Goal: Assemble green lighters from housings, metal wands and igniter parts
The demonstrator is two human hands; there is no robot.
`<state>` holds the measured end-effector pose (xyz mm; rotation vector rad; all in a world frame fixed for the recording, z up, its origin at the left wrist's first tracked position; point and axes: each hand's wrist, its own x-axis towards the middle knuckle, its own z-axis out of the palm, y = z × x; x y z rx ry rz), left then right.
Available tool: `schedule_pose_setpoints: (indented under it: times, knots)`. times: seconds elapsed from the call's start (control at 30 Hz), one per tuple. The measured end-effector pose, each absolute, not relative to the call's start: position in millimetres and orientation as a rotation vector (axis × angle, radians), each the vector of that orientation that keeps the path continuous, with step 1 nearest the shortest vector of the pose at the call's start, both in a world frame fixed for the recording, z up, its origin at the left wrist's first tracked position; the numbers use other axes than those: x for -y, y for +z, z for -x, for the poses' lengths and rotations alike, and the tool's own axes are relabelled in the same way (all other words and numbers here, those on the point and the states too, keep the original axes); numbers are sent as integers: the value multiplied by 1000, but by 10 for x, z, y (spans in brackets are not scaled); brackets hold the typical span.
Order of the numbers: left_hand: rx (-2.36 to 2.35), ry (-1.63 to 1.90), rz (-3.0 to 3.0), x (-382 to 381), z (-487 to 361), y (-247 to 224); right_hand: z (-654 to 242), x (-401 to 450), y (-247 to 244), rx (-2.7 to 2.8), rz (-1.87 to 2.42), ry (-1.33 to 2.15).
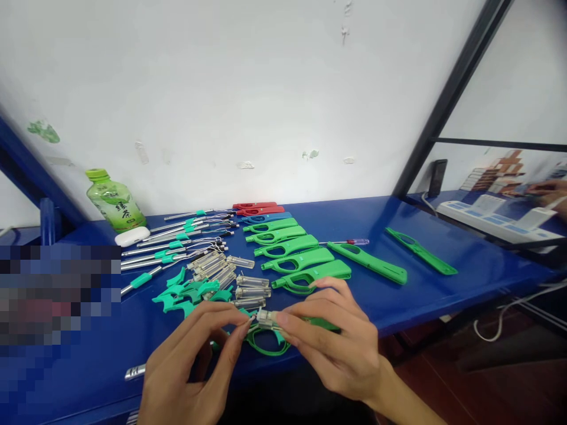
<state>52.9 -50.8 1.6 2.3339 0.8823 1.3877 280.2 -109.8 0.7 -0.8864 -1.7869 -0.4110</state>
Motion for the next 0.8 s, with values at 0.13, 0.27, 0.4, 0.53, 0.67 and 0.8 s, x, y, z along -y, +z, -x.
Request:
schedule_pose_setpoints:
  times: [0.13, 0.27, 0.4, 0.53, 0.67, 0.8]
  knots:
    - [-887, 1396, -2336, 518, -521, 9, -2801, 1100, 7, 1774, 894, -413]
    - [-881, 1394, -2333, 529, -537, 18, -2795, 1093, 3, 1787, 890, -427]
    - [-888, 1404, -2326, 539, -547, 35, -2804, 1095, -8, 1802, 884, -431]
    - [-887, 1390, -2343, 533, -543, 42, -2815, 1095, -15, 1835, 865, -415]
    - [-879, 1381, -2377, 507, -541, 22, -2817, 1088, -15, 1855, 833, -370]
    - [-857, 1415, -2454, 480, -537, -6, -2830, 1083, 3, 1867, 804, -339]
